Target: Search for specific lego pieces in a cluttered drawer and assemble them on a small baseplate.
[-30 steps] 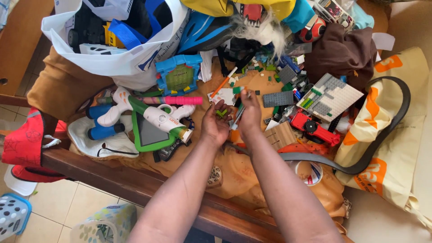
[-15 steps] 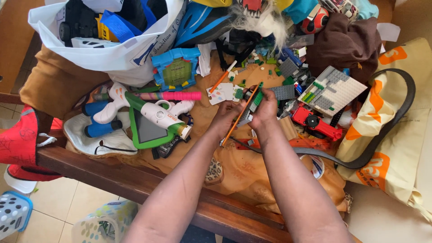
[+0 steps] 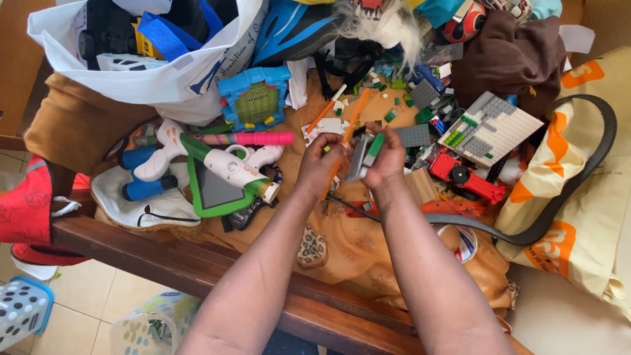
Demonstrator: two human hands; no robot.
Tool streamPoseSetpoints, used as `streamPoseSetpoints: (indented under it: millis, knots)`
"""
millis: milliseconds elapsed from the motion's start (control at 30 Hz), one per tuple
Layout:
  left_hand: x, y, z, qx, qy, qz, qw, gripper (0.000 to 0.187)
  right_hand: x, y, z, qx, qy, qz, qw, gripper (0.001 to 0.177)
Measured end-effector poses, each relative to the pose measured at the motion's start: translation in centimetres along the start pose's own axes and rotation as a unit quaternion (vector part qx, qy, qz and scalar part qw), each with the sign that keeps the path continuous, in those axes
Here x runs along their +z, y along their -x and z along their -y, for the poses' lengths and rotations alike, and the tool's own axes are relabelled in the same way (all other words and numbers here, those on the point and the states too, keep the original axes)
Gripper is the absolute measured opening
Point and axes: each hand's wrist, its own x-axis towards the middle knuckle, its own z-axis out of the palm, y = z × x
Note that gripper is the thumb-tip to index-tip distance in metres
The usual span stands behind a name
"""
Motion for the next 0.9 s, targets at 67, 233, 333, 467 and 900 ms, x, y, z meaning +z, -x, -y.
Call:
streamPoseSetpoints:
  millis: [67, 233, 333, 467, 900]
  knots:
    - [-1.0, -0.7, 0.9, 0.028, -0.012, -0.019, 0.999, 0.022, -1.7, -0.8, -1.1, 0.041, -0.013, -0.024, 0.999, 0.039]
    - [-2.8, -1.0, 1.8, 0.076, -0.231, -0.144, 0.959, 0.018, -4.4, -0.9, -1.9, 0.073, -0.014, -0.052, 0.996, 0.032]
    - [-2.7, -0.7, 0.7, 0.089, -0.393, -0.233, 0.885, 0.022, -4.2, -0.9, -1.2, 0.041, -0.063, -0.014, 0.997, 0.031]
    - [-1.6, -0.7, -0.1, 0.133, -0.286, -0.285, 0.905, 0.026, 0.5, 1.2, 0.4, -0.046, -0.085, 0.015, 0.995, 0.025]
    - [-1.4, 0.8, -1.3, -0.179, 0.480, 0.079, 0.855, 0.036, 11.2, 10.8, -3.2, -0.416, 0.590, 0.170, 0.671, 0.022]
